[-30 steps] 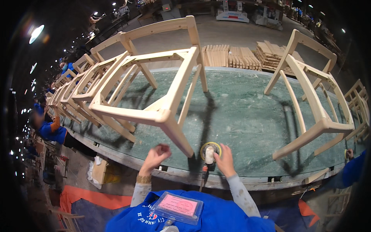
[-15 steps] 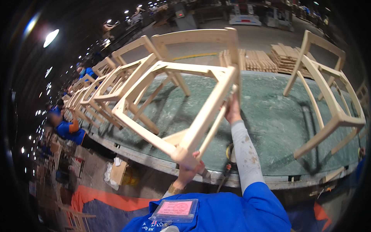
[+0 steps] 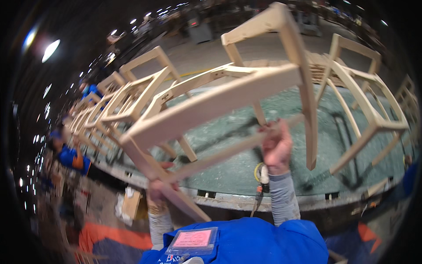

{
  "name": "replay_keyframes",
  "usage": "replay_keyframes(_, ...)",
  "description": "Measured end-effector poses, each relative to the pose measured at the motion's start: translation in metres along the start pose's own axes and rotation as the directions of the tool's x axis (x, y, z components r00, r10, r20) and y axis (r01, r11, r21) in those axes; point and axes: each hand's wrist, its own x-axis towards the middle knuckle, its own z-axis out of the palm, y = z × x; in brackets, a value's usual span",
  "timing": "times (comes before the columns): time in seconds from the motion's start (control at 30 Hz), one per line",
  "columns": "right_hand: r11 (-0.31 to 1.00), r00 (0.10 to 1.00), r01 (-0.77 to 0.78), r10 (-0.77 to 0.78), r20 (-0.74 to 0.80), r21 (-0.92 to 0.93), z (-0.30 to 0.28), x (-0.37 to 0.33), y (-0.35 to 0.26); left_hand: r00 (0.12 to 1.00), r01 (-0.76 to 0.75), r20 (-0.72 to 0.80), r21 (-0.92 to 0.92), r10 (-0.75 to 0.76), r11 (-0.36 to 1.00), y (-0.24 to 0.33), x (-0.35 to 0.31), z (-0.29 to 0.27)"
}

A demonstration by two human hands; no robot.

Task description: The person uses a handheld orbital sander to smooth the surfaces of wooden chair frames on a workbench. They repeatedly reposition the chairs to access different legs and rails, then continue sanding each section.

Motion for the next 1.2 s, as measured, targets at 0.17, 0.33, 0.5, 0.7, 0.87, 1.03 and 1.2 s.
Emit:
replay_keyframes(0.17,0.835,0.980,0.133,-0.029,0.198,-0.534,0.036,0.016,0.006,0.966,-0.035,-0.254,0.061,0.050,0.998,0.056,0.104,-0.028)
replay_keyframes(0.33,0.159,0.950,0.310,-0.012,0.313,-0.937,-0.043,-0.001,0.014,0.957,-0.059,-0.276,0.099,0.084,0.993,0.057,0.194,-0.062)
replay_keyframes(0.5,-0.644,0.979,-0.155,-0.201,-0.029,-0.749,-0.171,-0.063,0.039,0.921,0.034,-0.388,0.018,-0.024,0.999,0.066,0.242,-0.066)
replay_keyframes(0.7,-0.403,0.902,-0.425,-0.118,-0.415,-0.810,-0.209,-0.072,0.059,0.915,0.072,-0.399,0.018,-0.059,0.997,0.065,0.249,-0.077)
replay_keyframes(0.87,-0.549,0.921,-0.384,-0.287,-0.264,-0.742,-0.220,-0.056,0.066,0.897,0.070,-0.438,0.007,-0.060,0.997,0.065,0.244,-0.055)
replay_keyframes(1.03,-0.630,0.927,-0.371,-0.293,-0.234,-0.682,-0.228,-0.048,0.072,0.921,0.052,-0.387,0.028,-0.037,0.998,0.063,0.231,-0.060)
replay_keyframes(1.2,-0.750,0.968,-0.248,-0.223,-0.118,-0.613,-0.227,-0.047,0.064,0.921,0.077,-0.387,0.040,-0.056,0.996,0.062,0.221,-0.059)
